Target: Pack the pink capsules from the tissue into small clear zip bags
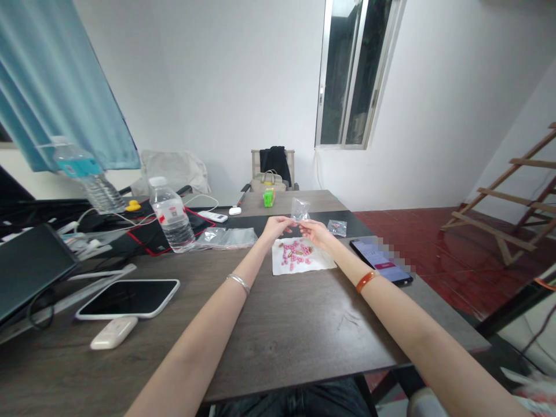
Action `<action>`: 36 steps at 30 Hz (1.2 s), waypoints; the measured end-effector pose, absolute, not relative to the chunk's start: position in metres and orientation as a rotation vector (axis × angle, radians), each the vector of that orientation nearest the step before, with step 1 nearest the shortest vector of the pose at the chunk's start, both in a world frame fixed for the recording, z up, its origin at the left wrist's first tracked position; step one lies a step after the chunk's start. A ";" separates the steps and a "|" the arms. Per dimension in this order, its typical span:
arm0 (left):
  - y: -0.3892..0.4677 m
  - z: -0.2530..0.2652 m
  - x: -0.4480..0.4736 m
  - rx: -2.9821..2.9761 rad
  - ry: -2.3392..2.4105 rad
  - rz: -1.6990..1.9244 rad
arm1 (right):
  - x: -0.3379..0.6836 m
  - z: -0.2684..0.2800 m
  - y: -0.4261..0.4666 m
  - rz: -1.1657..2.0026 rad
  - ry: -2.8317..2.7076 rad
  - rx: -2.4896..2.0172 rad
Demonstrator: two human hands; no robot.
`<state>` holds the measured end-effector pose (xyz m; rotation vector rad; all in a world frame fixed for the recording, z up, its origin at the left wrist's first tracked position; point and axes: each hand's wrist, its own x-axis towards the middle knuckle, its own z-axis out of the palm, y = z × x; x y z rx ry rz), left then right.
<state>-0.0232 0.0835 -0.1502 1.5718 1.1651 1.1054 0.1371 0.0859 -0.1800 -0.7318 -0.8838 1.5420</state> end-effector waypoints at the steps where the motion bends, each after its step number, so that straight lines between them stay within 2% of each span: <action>1: 0.083 -0.150 -0.023 1.579 1.161 1.084 | 0.137 -0.181 0.086 1.535 -0.890 -0.733; 36: 0.093 -0.153 -0.024 1.747 1.173 1.102 | 0.135 -0.179 0.083 1.224 -1.150 -0.965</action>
